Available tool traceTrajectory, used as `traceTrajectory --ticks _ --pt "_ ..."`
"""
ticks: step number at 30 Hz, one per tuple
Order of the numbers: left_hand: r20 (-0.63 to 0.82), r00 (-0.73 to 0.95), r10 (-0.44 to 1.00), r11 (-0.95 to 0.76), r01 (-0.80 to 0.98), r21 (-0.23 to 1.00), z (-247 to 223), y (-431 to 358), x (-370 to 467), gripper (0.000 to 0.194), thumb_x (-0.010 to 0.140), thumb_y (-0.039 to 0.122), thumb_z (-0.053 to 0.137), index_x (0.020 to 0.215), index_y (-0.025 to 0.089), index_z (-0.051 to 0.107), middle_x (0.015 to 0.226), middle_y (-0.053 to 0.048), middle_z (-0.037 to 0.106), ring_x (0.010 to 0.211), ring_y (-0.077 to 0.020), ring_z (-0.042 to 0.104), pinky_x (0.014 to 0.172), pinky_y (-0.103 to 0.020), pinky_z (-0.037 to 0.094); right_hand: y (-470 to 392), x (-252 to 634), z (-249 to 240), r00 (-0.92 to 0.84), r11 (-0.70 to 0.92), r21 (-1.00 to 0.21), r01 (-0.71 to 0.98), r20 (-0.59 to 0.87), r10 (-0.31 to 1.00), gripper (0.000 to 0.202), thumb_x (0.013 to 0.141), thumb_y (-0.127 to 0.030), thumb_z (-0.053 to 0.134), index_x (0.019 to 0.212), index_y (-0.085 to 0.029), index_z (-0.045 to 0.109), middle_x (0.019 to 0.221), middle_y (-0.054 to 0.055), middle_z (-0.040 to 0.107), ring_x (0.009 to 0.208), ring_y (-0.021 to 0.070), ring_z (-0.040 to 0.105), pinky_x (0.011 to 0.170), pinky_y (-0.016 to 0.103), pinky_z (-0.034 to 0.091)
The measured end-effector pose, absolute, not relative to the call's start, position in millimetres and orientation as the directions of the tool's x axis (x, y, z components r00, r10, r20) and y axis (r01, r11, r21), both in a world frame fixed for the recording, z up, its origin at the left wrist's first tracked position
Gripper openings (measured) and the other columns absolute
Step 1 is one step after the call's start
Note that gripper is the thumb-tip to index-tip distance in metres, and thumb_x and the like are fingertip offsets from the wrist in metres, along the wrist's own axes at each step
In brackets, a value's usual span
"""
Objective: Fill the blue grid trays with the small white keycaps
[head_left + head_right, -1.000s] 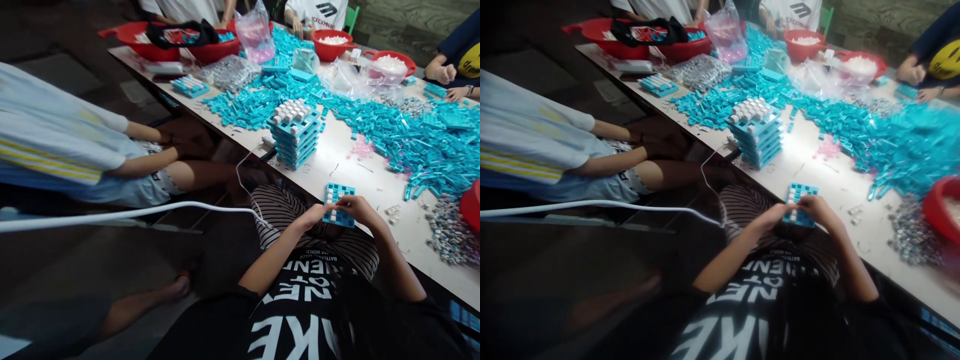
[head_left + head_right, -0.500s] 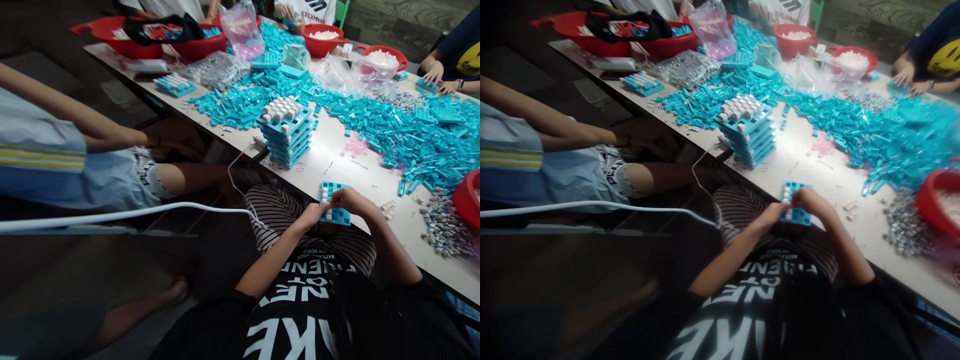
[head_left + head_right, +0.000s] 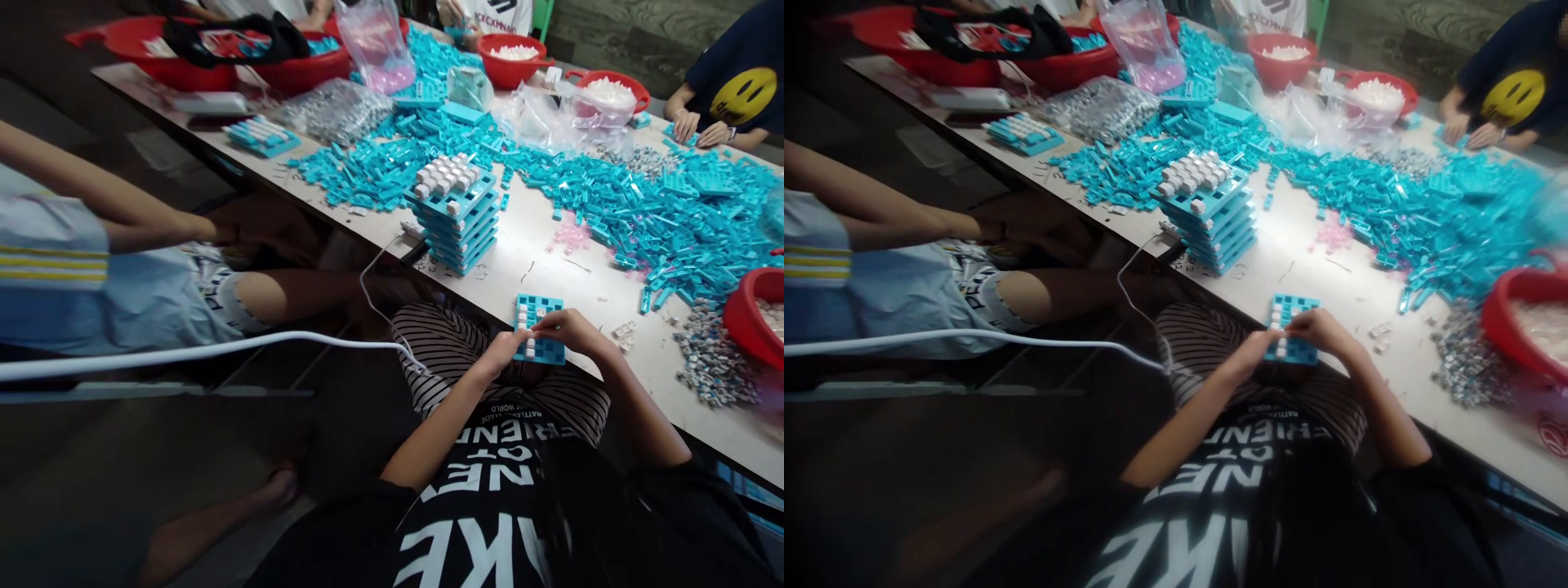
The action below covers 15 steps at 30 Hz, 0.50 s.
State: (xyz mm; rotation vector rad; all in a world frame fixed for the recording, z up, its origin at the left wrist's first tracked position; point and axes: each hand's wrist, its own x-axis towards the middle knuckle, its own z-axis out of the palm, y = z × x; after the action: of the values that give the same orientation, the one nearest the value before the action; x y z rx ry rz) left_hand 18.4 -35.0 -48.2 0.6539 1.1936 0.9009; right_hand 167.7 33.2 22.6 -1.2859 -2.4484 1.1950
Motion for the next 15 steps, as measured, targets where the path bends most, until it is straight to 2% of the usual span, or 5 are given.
traceTrajectory --ticks 3,5,7,12,15 --pt "-0.563 0.165 0.810 0.586 -0.238 0.774 -43.7 -37.1 15.5 0.043 0.073 0.045 0.056 0.095 0.010 0.067 0.082 -0.008 0.069 0.071 -0.0178 0.061 0.058 -0.025 0.043 32.7 195.5 28.5 -0.492 0.260 -0.789 0.557 -0.061 0.868 0.030 0.076 -0.042 0.060 0.088 -0.018 0.071 0.087 0.006 0.070 0.078 0.0197 0.062 0.070 0.031 0.047" --pt "-0.577 0.168 0.800 0.600 -0.204 0.773 -40.3 -39.4 14.3 0.047 0.074 0.050 0.055 0.097 0.011 0.067 0.090 -0.009 0.070 0.078 -0.0198 0.063 0.059 -0.025 0.043 34.2 215.0 33.3 -0.345 0.265 -0.749 0.608 0.052 0.937 0.030 0.077 -0.042 0.058 0.091 -0.018 0.070 0.090 0.007 0.070 0.080 0.0204 0.062 0.072 0.033 0.048" --pt "-0.575 0.168 0.801 0.598 -0.185 0.780 -37.5 -41.3 14.0 0.047 0.074 0.051 0.056 0.097 0.011 0.068 0.094 -0.010 0.070 0.083 -0.0209 0.063 0.063 -0.026 0.045 33.9 231.0 34.3 -0.294 0.287 -0.655 0.699 0.103 0.950 0.028 0.078 -0.039 0.058 0.091 -0.018 0.070 0.091 0.008 0.069 0.080 0.0201 0.061 0.075 0.034 0.047" --pt "-0.520 0.185 0.834 0.552 -0.281 0.785 -37.3 -41.2 15.7 0.039 0.071 0.041 0.064 0.093 0.009 0.068 0.092 -0.010 0.070 0.084 -0.0202 0.064 0.076 -0.029 0.049 21.5 244.0 16.2 -0.453 0.382 -0.533 0.755 -0.002 0.892 0.031 0.078 -0.034 0.060 0.103 -0.017 0.066 0.087 0.007 0.064 0.070 0.0163 0.057 0.068 0.031 0.047" --pt "-0.508 0.180 0.842 0.539 -0.270 0.798 -39.5 -41.4 15.0 0.035 0.072 0.038 0.063 0.090 0.008 0.068 0.091 -0.010 0.070 0.083 -0.0196 0.064 0.078 -0.029 0.049 14.2 238.5 7.0 -0.497 0.419 -0.497 0.760 -0.029 0.867 0.024 0.081 -0.027 0.053 0.098 -0.017 0.067 0.088 0.007 0.063 0.073 0.0163 0.057 0.071 0.031 0.046"
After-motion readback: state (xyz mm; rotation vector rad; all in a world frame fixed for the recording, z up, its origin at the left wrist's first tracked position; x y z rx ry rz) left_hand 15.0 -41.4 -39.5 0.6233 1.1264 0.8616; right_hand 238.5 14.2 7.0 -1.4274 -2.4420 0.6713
